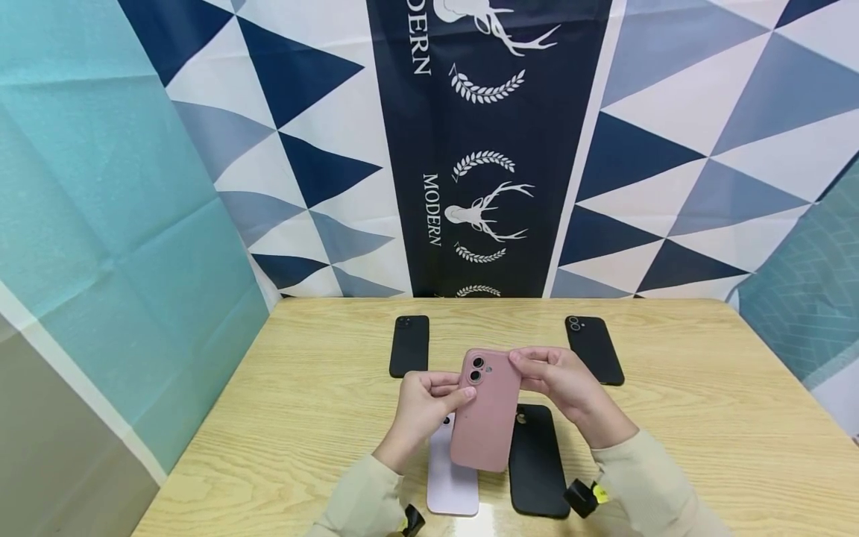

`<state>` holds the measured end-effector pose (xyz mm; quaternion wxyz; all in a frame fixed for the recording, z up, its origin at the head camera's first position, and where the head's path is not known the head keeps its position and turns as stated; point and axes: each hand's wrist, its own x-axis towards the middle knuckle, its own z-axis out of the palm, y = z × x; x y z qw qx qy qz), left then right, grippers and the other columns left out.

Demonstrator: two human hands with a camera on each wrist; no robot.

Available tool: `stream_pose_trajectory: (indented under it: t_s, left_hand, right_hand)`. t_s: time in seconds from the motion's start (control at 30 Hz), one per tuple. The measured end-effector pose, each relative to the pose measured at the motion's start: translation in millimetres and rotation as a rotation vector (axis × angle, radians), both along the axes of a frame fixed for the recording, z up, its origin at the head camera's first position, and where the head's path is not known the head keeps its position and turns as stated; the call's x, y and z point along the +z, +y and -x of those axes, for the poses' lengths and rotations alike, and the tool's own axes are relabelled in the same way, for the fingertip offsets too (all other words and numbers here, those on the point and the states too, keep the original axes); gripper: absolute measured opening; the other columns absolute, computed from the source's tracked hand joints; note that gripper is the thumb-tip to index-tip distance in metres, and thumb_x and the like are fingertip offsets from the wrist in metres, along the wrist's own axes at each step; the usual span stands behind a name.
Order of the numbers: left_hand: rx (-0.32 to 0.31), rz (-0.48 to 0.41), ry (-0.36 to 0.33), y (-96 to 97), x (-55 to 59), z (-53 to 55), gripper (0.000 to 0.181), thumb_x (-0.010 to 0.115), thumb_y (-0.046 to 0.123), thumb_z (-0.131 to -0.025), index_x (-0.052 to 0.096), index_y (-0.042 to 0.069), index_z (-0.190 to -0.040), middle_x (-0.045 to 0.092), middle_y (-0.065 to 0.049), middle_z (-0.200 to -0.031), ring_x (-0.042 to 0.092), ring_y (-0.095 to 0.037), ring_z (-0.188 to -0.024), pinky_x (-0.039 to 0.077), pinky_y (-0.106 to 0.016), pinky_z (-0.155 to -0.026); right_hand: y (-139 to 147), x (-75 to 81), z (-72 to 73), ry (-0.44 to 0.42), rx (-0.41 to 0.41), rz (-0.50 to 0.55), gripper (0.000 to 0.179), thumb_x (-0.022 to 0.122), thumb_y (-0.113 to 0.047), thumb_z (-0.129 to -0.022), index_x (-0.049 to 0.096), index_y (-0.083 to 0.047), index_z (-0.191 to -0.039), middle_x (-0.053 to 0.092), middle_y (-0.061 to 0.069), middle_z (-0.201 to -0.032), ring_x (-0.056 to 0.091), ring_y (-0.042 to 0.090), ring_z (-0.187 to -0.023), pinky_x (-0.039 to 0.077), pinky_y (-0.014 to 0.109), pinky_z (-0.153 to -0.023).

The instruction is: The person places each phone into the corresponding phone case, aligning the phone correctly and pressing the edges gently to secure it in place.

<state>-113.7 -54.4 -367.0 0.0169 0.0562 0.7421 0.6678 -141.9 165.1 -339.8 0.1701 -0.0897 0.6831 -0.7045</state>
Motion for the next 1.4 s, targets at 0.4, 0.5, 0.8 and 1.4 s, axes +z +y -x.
stream_pose_trajectory:
  t_s: [0.4,0.5,0.8,1.4]
  left_hand:
    - [-0.054,0.103,0.003,-2.4,7.2,6.0,0.031,0.076,0.018,-0.082,0.071,-0.001,-0.107,0.074,-0.018,-0.1,0.072,-0.019,-0.089,0.058,-0.02,-0.074]
    - [-0.03,0.094,0.069,-3.0,9.5,7.1,0.031,0.075,0.017,-0.083,0.071,-0.003,-0.106,0.074,-0.02,-0.101,0.073,-0.027,-0.091,0.058,-0.02,-0.076]
    - [-0.043,-0.061,-0.013,-6.7,13.1,10.6,0.024,0.07,0.004,-0.085,0.07,-0.009,-0.105,0.07,-0.028,-0.1,0.074,-0.016,-0.078,0.061,-0.028,-0.072]
    - [0.1,-0.307,-0.13,-19.2,30.2,30.8,0.03,0.067,0.003,-0.087,0.064,-0.013,-0.112,0.076,-0.003,-0.087,0.07,-0.004,-0.07,0.059,-0.022,-0.071]
  right_hand:
    - [-9.3,-5.6,-4.7,-0.065,-0.103,-0.062,0.027,0.059,-0.017,-0.096,0.066,0.003,-0.112,0.071,-0.014,-0.08,0.067,0.001,-0.076,0.057,0.018,-0.075]
    - [-11.5,-5.6,-6.2,-0.057,-0.095,-0.068,0.028,0.059,-0.018,-0.095,0.066,0.004,-0.113,0.071,-0.014,-0.081,0.067,0.001,-0.077,0.057,0.019,-0.075]
    - [-15.5,-5.0,-5.7,-0.041,-0.071,-0.06,0.032,0.059,-0.018,-0.096,0.063,0.007,-0.116,0.07,-0.013,-0.085,0.067,0.001,-0.08,0.057,0.019,-0.078]
    - [-13.3,-28.6,-19.6,-0.019,0.099,-0.041,0.051,0.068,-0.019,-0.09,0.053,0.016,-0.124,0.074,-0.01,-0.095,0.068,-0.001,-0.089,0.057,0.02,-0.082]
